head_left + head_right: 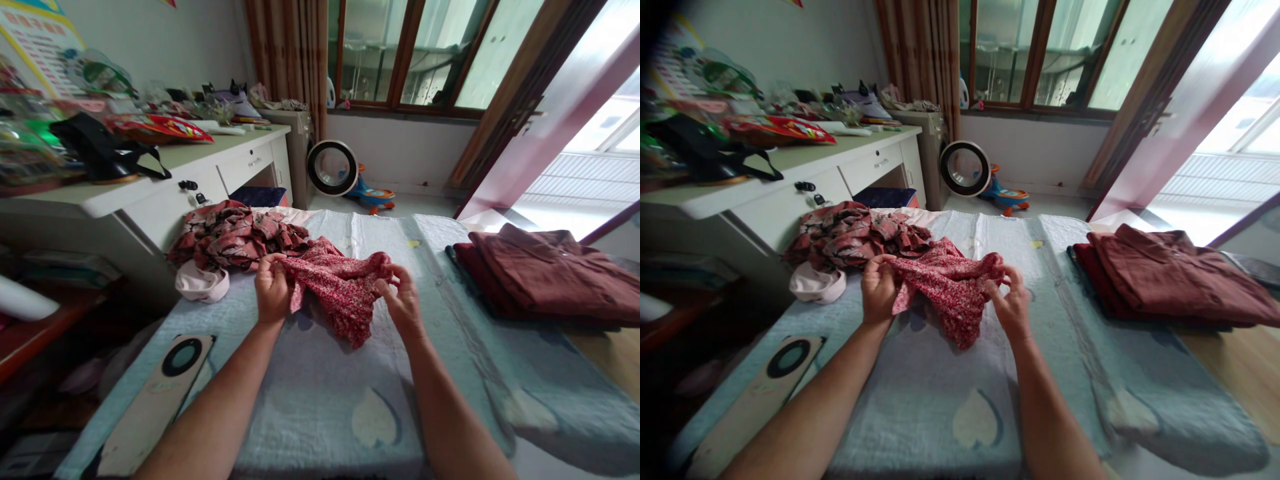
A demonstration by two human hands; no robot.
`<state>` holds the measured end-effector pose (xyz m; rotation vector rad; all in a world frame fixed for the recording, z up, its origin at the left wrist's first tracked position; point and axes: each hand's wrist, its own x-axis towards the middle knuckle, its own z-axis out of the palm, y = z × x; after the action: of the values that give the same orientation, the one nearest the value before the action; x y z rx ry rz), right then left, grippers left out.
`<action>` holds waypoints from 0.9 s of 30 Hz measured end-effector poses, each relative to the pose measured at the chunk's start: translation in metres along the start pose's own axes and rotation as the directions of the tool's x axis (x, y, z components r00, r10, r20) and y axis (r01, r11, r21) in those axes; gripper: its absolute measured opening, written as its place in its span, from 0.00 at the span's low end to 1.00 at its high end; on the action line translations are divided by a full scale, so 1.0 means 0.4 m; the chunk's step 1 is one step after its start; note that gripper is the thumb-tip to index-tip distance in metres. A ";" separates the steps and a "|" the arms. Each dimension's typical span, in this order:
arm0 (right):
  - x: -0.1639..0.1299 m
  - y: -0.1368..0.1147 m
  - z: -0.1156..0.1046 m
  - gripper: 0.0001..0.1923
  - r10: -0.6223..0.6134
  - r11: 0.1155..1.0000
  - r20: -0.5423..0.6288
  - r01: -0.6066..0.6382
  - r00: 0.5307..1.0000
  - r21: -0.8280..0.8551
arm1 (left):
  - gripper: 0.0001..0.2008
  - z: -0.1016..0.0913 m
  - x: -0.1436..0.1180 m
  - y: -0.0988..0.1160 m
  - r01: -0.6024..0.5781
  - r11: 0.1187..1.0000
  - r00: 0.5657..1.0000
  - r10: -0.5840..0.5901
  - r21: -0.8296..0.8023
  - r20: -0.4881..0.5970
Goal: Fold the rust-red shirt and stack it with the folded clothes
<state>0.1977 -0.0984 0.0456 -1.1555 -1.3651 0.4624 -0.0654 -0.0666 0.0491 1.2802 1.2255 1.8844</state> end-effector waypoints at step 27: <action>0.007 -0.035 -0.017 0.11 0.161 0.981 -0.444 -0.095 0.881 0.167 | 0.30 0.012 -0.045 -0.080 -0.519 0.579 0.810 0.098 0.629 0.579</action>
<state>0.1996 -0.1045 0.0599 -1.1525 -0.8368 0.3450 -0.0554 -0.0656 0.0133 2.4162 1.6428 1.0420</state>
